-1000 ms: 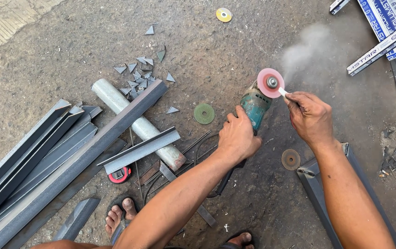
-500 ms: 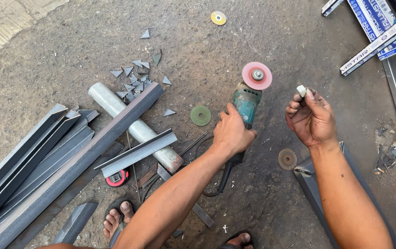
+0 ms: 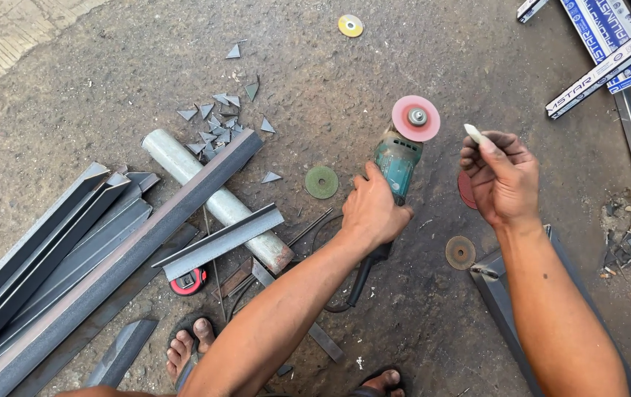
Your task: Measuring, marking, and cutting metal square tubing using a square ruler, tape measure, and an angle grinder.
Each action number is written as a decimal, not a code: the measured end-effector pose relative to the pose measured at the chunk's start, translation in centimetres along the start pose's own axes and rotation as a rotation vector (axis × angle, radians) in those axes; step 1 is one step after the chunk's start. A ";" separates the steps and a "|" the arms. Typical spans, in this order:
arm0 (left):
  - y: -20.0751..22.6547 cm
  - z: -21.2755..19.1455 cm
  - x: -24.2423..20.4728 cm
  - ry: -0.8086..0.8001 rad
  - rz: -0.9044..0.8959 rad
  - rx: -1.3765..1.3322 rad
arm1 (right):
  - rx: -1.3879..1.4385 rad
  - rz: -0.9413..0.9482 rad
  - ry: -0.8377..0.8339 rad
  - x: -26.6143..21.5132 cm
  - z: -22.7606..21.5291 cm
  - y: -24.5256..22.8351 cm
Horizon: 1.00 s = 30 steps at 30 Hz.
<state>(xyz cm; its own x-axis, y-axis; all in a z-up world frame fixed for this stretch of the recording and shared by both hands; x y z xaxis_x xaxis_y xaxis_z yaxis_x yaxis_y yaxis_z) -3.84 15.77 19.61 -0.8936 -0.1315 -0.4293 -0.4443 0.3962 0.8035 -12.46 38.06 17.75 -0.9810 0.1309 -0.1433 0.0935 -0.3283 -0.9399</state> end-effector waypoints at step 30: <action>0.3 0.6 -0.3 0.013 0.057 0.013 | -0.710 -0.538 -0.085 -0.5 0.7 0.7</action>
<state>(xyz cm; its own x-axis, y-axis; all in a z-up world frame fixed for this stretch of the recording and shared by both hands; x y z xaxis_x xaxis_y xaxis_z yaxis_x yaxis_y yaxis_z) -3.62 16.50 19.69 -0.9181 -0.1203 -0.3777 -0.3922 0.4149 0.8210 -12.03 37.13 17.41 -0.9289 0.0212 0.3696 -0.3278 0.4173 -0.8476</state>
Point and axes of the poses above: each hand's wrist, its own x-axis towards the middle knuckle, its own z-axis out of the palm, y = z × x, the point moved 3 cm from there along x, towards the middle knuckle, and after that the axes turned 11 degrees about y, right-handed, at the moved point
